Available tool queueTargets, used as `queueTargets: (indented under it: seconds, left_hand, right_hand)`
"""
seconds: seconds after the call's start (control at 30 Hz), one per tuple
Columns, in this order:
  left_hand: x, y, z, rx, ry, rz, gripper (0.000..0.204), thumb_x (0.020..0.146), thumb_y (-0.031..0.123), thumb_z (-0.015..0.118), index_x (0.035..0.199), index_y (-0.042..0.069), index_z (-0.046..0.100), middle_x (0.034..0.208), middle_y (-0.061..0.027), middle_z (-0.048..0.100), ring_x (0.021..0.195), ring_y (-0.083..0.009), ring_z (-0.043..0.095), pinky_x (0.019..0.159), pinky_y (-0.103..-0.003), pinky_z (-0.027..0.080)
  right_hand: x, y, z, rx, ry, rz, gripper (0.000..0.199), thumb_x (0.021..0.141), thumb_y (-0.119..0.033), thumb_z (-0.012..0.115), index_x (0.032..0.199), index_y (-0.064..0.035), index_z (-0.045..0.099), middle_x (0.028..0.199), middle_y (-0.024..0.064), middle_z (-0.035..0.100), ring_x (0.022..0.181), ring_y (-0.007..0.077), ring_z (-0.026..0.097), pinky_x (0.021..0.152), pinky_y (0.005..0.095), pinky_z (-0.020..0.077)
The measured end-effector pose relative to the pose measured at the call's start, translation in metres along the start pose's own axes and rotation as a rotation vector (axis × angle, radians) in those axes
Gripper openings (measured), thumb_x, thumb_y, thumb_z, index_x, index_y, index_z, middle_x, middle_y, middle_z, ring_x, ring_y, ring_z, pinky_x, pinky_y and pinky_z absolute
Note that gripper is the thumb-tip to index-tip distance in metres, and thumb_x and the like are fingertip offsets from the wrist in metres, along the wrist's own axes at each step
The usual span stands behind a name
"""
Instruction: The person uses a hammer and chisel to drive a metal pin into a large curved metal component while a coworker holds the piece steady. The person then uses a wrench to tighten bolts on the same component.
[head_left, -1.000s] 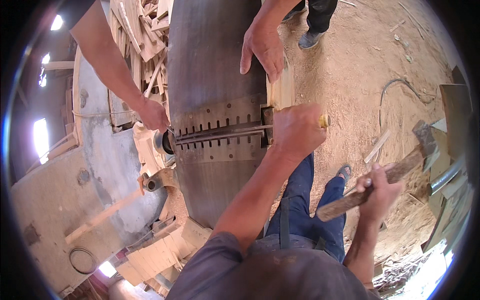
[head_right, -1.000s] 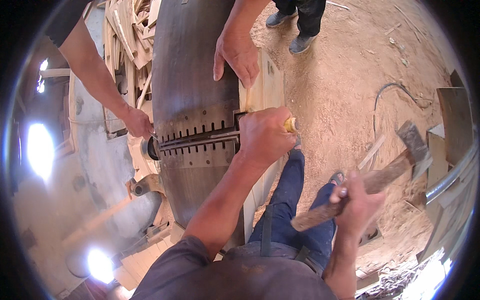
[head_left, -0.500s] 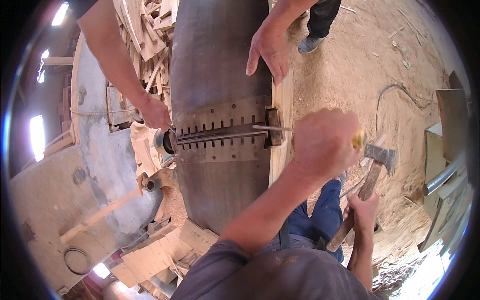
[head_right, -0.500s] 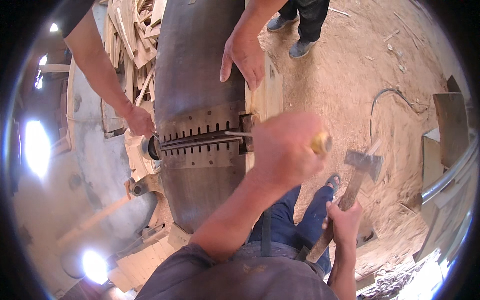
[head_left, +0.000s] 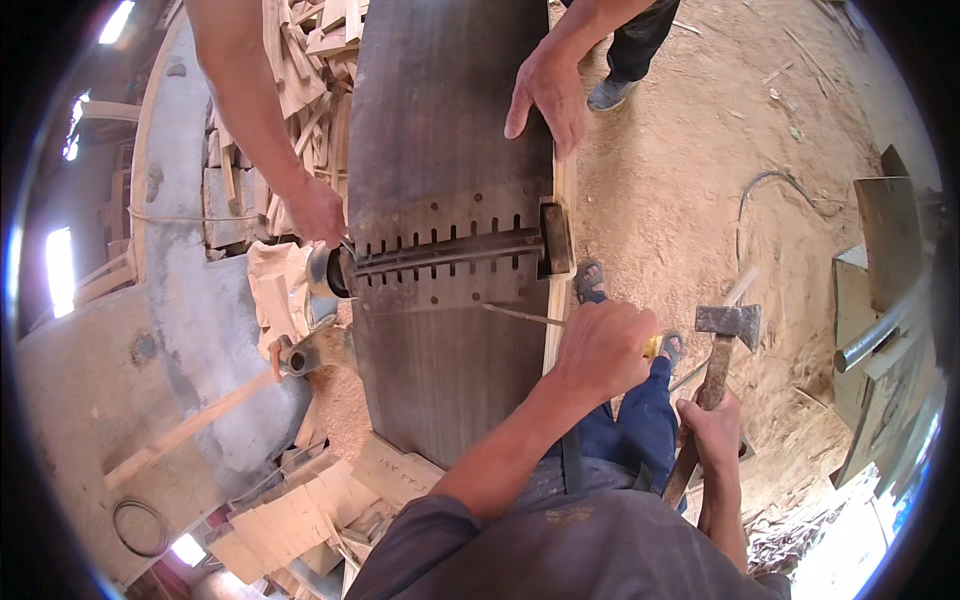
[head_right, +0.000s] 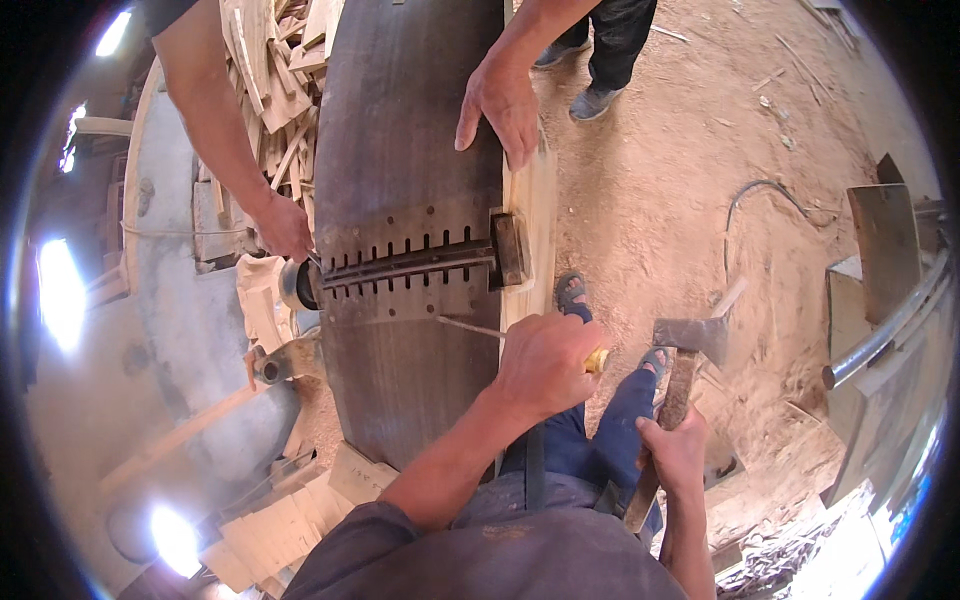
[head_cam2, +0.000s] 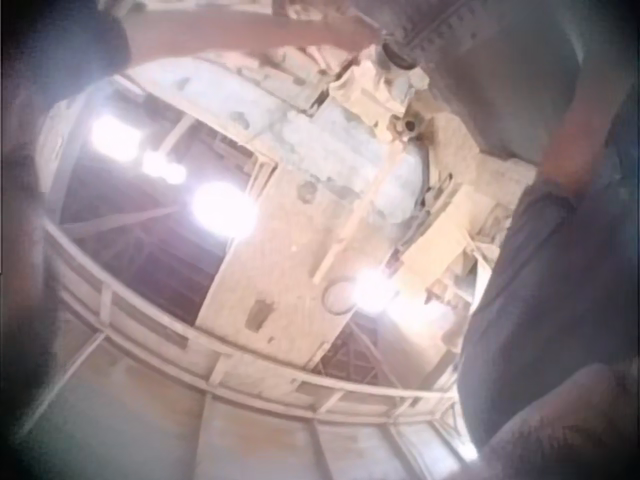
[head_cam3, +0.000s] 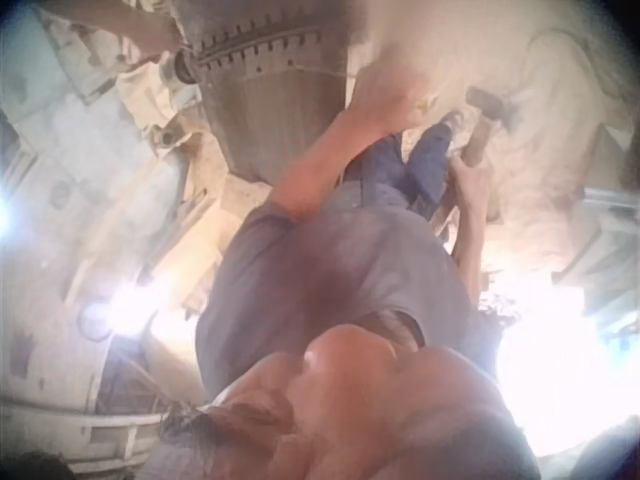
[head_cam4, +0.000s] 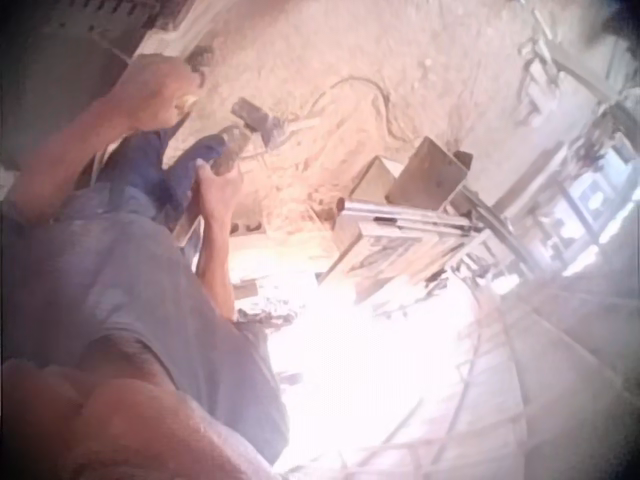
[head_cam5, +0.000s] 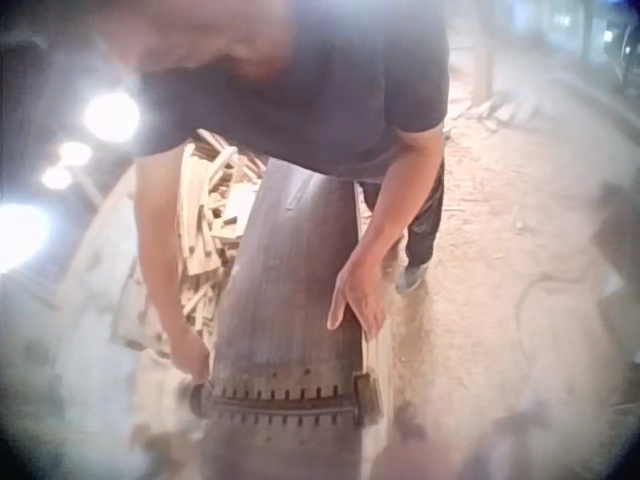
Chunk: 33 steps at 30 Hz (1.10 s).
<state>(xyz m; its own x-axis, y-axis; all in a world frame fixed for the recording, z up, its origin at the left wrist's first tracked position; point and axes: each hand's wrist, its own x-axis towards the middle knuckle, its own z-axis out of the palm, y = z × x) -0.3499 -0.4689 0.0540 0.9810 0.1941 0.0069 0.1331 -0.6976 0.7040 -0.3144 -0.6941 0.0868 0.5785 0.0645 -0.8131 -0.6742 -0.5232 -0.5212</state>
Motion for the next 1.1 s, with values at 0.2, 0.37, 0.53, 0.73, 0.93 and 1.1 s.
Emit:
queueTargets:
  seconds: [0.2, 0.37, 0.53, 0.73, 0.93, 1.1]
  left_hand:
    - [-0.033, -0.001, -0.007, 0.071, -0.037, -0.11, 0.02, 0.068, 0.014, 0.075, 0.085, 0.011, 0.064, 0.075, -0.0079, 0.058, 0.076, -0.0319, 0.061, 0.064, -0.047, 0.045]
    - [-0.047, -0.007, -0.023, 0.089, -0.025, -0.15, 0.038, 0.074, 0.013, 0.073, 0.11, 0.007, 0.063, 0.09, -0.0119, 0.057, 0.088, -0.0335, 0.057, 0.074, -0.048, 0.043]
    - [-0.062, -0.019, -0.026, 0.131, -0.049, -0.155, 0.044, 0.077, 0.007, 0.071, 0.12, 0.007, 0.061, 0.096, -0.0136, 0.053, 0.092, -0.0342, 0.053, 0.078, -0.048, 0.044]
    - [-0.077, -0.027, -0.029, 0.062, -0.028, -0.19, 0.046, 0.074, 0.004, 0.075, 0.118, 0.014, 0.065, 0.097, -0.0112, 0.052, 0.092, -0.0329, 0.057, 0.078, -0.045, 0.05]
    - [-0.084, -0.03, -0.03, 0.007, 0.012, -0.179, 0.046, 0.073, 0.006, 0.078, 0.117, 0.014, 0.067, 0.093, -0.0083, 0.052, 0.086, -0.0304, 0.059, 0.073, -0.045, 0.051]
    - [-0.08, -0.024, -0.032, 0.04, 0.08, -0.153, 0.048, 0.073, 0.015, 0.082, 0.117, 0.01, 0.067, 0.09, -0.0081, 0.054, 0.083, -0.0295, 0.058, 0.071, -0.044, 0.048]
  right_hand:
    - [-0.012, -0.006, 0.011, -0.109, -0.056, 0.006, 0.019, 0.083, 0.004, 0.072, 0.092, -0.0005, 0.056, 0.067, 0.0045, 0.059, 0.047, 0.0143, 0.058, 0.041, 0.0298, 0.0478]
    - [-0.014, 0.001, 0.021, -0.149, -0.117, -0.027, 0.022, 0.08, 0.002, 0.076, 0.086, -0.0019, 0.055, 0.062, 0.0059, 0.059, 0.045, 0.0167, 0.059, 0.041, 0.0317, 0.048]
    - [-0.015, -0.003, 0.03, -0.216, -0.16, -0.028, 0.021, 0.081, 0.0, 0.076, 0.087, -0.0015, 0.056, 0.064, 0.0059, 0.059, 0.046, 0.0166, 0.059, 0.042, 0.0314, 0.0481]
    - [-0.019, -0.015, 0.04, -0.211, -0.184, -0.026, 0.022, 0.082, -0.001, 0.075, 0.088, -0.0012, 0.055, 0.066, 0.0051, 0.058, 0.049, 0.016, 0.06, 0.043, 0.0316, 0.0485]
    - [-0.02, -0.015, 0.044, -0.24, -0.179, -0.023, 0.022, 0.082, -0.001, 0.075, 0.088, -0.0013, 0.054, 0.066, 0.0049, 0.058, 0.049, 0.0153, 0.06, 0.044, 0.0312, 0.0485]
    - [-0.02, -0.013, 0.044, -0.263, -0.188, -0.031, 0.022, 0.083, -0.001, 0.075, 0.088, -0.0016, 0.054, 0.066, 0.0047, 0.058, 0.049, 0.015, 0.06, 0.044, 0.0306, 0.049]
